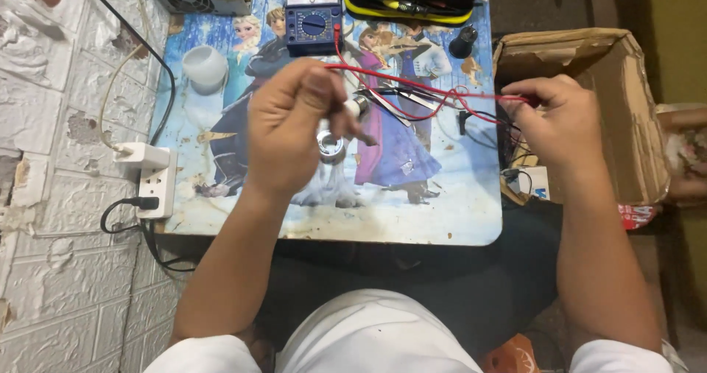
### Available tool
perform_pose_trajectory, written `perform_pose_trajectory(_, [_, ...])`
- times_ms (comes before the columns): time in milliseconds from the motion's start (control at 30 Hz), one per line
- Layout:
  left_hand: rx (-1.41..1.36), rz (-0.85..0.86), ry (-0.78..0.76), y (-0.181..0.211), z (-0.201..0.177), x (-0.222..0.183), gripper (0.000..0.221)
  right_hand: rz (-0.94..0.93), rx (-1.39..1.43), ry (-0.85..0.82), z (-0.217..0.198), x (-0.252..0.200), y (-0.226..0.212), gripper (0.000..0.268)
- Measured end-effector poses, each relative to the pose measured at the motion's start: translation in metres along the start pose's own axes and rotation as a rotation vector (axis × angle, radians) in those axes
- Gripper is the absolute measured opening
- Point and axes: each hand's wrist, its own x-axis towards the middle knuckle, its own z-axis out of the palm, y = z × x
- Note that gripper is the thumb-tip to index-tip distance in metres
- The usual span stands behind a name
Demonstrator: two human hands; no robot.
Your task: Testing and soldering components of an LED bulb for repair on a workbench.
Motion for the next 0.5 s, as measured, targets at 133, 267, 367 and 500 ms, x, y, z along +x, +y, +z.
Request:
perform_pose_trajectory(133, [-0.353, -0.198, 0.271, 0.001, -0.012, -0.025, 0.035, 0.072, 0.096, -0.037, 0.029, -0.011, 0.047, 0.021])
perform_pose_trajectory(267, [-0.545, -0.257, 0.338, 0.0, -0.021, -0.043, 0.032, 0.185, -0.016, -0.223, 0.03, -0.024, 0.017, 0.078])
perform_pose_trajectory(367, [-0.582, -0.306, 0.364, 0.005, -0.028, -0.048, 0.041, 0.175, -0.098, -0.27, 0.027, -0.036, 0.03, 0.043])
perform_pose_trajectory(500, [-0.656, -0.323, 0.333, -0.007, -0.008, -0.055, 0.036, 0.211, -0.081, -0.11, 0.01, -0.047, -0.005, 0.035])
